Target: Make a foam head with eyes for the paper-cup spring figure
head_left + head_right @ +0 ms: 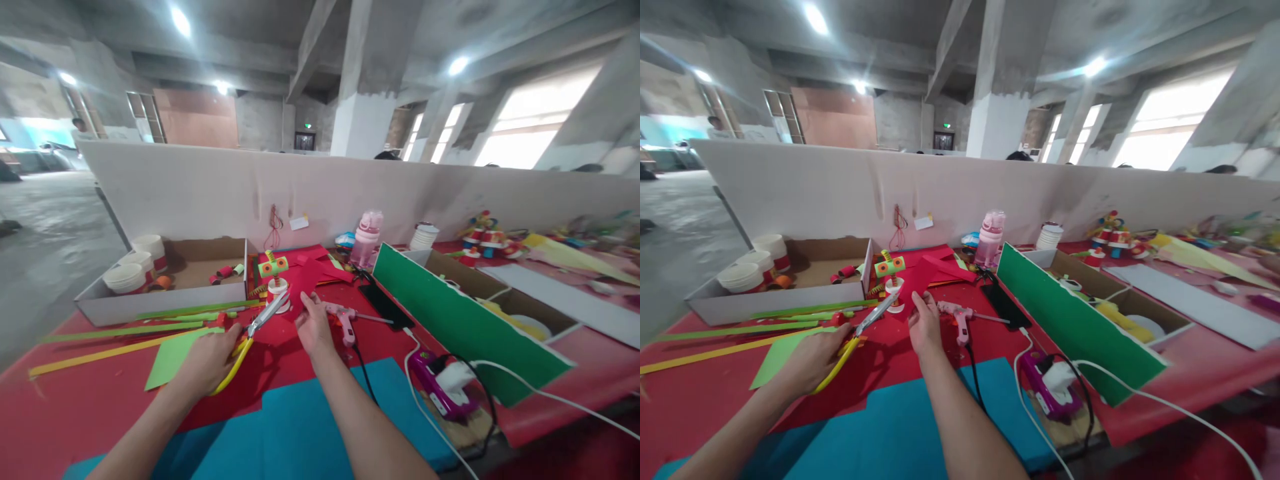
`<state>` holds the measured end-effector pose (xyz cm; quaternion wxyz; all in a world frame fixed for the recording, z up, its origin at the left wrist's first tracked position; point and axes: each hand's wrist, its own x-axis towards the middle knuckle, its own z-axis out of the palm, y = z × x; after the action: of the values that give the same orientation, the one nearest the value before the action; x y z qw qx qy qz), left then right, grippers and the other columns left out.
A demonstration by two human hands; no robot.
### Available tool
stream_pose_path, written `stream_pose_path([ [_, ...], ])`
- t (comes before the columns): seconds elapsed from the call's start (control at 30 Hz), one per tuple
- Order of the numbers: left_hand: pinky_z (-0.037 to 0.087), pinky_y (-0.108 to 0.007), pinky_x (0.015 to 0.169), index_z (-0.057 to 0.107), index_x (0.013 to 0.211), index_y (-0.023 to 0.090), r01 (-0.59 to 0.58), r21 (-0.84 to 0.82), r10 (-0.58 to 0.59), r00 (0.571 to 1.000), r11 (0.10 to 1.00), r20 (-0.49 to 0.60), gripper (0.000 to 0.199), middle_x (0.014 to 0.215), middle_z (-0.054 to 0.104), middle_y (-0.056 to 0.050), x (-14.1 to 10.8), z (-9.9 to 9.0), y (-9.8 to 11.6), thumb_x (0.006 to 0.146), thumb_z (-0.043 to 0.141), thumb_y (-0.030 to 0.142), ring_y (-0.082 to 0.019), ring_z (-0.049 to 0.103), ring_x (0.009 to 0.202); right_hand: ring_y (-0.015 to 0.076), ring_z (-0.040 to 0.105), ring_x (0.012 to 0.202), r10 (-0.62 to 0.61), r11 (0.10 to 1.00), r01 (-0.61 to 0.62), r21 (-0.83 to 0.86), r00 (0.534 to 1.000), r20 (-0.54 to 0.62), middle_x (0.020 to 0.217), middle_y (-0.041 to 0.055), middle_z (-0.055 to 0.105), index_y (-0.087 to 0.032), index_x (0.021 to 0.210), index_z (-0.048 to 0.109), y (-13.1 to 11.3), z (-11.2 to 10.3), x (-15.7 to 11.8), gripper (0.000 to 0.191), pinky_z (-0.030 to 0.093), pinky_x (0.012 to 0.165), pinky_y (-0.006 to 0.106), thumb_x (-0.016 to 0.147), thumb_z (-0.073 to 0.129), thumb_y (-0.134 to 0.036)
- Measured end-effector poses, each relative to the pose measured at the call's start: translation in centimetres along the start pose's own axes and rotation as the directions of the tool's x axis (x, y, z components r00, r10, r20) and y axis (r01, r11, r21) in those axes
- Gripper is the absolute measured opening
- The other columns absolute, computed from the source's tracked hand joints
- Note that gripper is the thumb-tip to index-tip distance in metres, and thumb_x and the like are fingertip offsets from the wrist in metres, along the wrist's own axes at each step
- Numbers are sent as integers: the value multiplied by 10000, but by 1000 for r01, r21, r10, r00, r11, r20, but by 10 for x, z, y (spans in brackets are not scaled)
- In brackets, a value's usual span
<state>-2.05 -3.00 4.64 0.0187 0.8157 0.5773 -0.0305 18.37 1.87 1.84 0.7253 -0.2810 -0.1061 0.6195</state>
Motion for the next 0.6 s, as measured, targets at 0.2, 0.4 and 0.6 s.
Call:
stream_pose_path([
  [0.2, 415, -351, 672, 496, 1085, 164, 14, 54, -15, 1000, 998, 12, 267, 878, 681, -137, -1, -8, 6, 903, 332, 269, -309, 647, 849, 45, 539, 475, -8, 1000, 8, 20, 1000, 15, 637, -109, 643, -236, 791, 543, 0, 5, -5, 351, 306, 369, 123, 565, 801, -163],
  [0.4, 421, -343, 698, 463, 1163, 165, 58, 66, -57, 998, 996, -12, 306, 896, 685, -132, 1, -5, -2, 910, 331, 275, -294, 658, 862, 80, 610, 558, -9, 999, 7, 39, 999, 38, 684, -81, 670, -238, 793, 531, 2, 5, -6, 322, 436, 468, 159, 593, 774, -166],
  [0.6, 425, -336, 688, 475, 1144, 172, 69, 58, -69, 998, 996, 0, 312, 891, 687, -130, -1, -10, -2, 924, 310, 320, -283, 658, 840, 48, 564, 508, -67, 997, 69, -30, 997, 47, 655, -112, 645, -235, 808, 529, -1, 0, 0, 327, 347, 403, 128, 596, 774, -188],
])
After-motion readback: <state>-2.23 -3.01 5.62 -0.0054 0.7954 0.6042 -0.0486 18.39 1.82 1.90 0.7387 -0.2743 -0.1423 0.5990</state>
